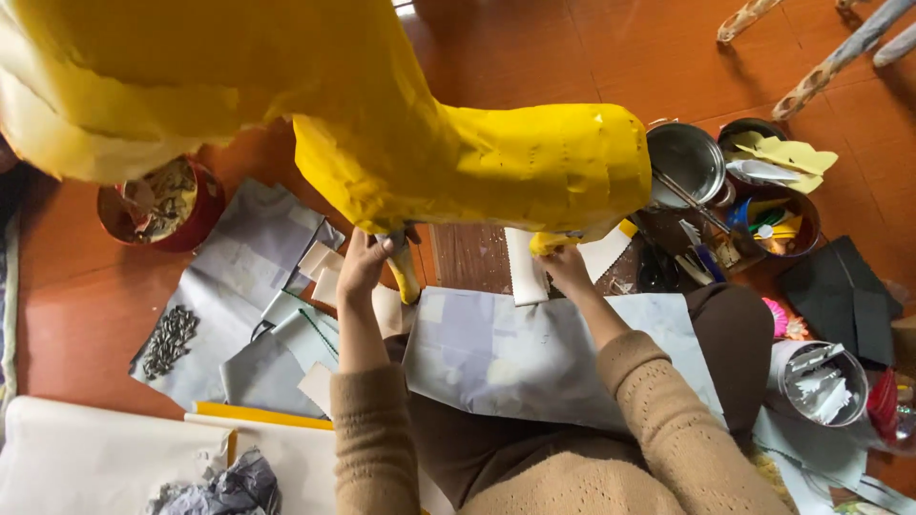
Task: Decorating a sculpture by cutting and applying yellow adhesive strips to its frame
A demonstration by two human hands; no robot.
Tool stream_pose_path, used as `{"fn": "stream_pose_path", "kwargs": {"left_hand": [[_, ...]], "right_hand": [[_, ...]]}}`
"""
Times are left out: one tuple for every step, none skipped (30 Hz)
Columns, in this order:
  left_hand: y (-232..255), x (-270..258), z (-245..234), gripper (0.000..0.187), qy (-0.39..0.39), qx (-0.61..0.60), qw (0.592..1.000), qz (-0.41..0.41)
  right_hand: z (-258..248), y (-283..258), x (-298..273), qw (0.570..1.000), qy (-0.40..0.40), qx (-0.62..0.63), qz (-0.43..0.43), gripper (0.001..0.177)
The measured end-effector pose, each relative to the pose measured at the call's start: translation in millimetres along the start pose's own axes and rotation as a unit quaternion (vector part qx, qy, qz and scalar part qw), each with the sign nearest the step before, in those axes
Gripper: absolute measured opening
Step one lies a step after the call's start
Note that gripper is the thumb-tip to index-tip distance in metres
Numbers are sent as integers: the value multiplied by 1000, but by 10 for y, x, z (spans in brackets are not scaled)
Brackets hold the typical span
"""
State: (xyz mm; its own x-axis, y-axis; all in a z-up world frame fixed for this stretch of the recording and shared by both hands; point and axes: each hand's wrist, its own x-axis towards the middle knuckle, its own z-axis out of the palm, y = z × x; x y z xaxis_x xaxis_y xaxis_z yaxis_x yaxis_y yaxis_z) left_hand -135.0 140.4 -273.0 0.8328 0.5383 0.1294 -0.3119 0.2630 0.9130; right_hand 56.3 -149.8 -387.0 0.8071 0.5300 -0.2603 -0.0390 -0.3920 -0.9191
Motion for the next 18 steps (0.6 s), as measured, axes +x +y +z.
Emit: {"fn": "stream_pose_path", "kwargs": {"left_hand": [[35,-44,-42,83,-4,0,1000,-1],[59,-106,-76,82,1,64,998,-22],[80,-165,-109,81,5,127,991,-42],[108,-231,-81,81,3,128,991,-45],[134,-294,-53,89,11,175,983,-58],[157,-360,-25,97,19,223,972,-71],[197,-416,65,97,17,223,972,-74],[233,-448,157,98,26,271,958,-91],[270,-476,248,99,34,318,941,-108],[48,-564,149,99,34,318,941,-105],[-177,-642,49,91,76,359,924,-105],[-401,-714,-59,83,118,399,903,-105],[-599,-787,-131,83,119,400,903,-103],[-797,-850,-207,84,161,400,900,-69],[-998,-906,-286,85,203,399,893,-35],[-1031,-932,-281,85,205,400,893,-33],[-1064,-959,-277,80,220,425,878,-23],[-1102,-983,-274,75,236,450,861,-12]], "right_hand": [[23,32,24,1000,4,2,1,34],[31,71,40,1000,2,-15,9,33],[38,112,60,999,-1,-32,18,32],[16,71,56,999,0,-31,21,32],[-8,31,56,999,-4,-36,29,29],[-31,-3,52,998,-8,-41,39,26],[-72,143,163,998,-7,-40,42,26],[-121,279,301,987,-11,-152,57,29],[-170,414,443,962,-15,-263,72,32],[-381,483,407,962,-14,-263,70,32],[-439,477,505,961,-11,-267,68,32],[-351,413,652,960,-10,-270,66,31],[-412,408,720,960,-9,-274,64,31],[-452,395,809,959,-8,-277,62,31],[-473,377,910,958,-8,-280,60,30],[-514,375,995,957,-8,-284,57,30],[-549,371,1081,956,-7,-288,55,30],[-579,355,1185,955,-8,-293,51,29]]}}
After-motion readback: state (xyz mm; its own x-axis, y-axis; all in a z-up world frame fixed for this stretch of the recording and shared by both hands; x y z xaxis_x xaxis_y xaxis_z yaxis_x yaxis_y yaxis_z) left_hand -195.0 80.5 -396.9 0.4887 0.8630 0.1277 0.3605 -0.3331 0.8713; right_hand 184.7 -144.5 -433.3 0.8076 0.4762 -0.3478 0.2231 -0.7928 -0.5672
